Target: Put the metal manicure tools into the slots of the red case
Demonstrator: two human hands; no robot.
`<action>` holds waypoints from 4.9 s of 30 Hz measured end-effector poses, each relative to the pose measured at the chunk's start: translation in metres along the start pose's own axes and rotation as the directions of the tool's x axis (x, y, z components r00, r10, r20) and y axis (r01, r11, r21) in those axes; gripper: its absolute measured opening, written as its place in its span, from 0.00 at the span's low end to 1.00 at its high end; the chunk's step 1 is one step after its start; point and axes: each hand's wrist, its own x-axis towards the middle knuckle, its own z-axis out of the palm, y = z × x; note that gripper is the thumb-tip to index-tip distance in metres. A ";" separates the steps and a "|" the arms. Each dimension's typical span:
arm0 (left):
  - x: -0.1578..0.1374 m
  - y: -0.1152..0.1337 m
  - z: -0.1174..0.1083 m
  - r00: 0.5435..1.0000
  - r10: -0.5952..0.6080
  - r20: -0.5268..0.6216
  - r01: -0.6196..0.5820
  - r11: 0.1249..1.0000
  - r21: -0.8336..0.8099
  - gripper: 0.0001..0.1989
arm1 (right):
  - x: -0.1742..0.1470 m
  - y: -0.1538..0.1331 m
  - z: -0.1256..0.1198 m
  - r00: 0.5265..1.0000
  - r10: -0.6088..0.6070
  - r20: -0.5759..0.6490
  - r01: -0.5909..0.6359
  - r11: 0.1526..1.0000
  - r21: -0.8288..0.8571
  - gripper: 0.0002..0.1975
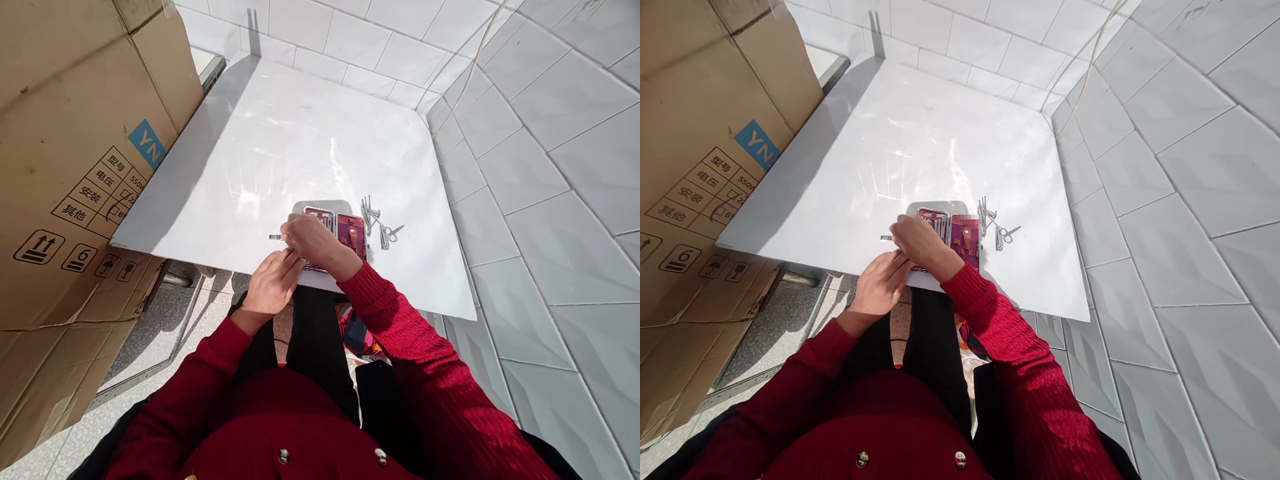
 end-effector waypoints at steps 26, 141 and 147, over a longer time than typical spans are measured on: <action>0.001 0.001 -0.002 1.000 0.013 -0.010 -0.014 1.000 -0.010 0.25 | -0.003 -0.006 -0.004 0.997 -0.059 0.056 0.063 0.994 -0.084 0.15; 0.029 -0.003 0.010 1.000 -0.026 0.014 0.023 0.980 0.200 0.24 | -0.076 0.026 0.095 0.749 0.185 -0.636 0.063 0.936 0.347 0.13; 0.036 0.002 0.005 0.999 -0.027 0.036 0.019 0.977 0.213 0.21 | -0.074 0.031 0.096 0.714 0.221 -0.664 0.156 0.875 0.459 0.10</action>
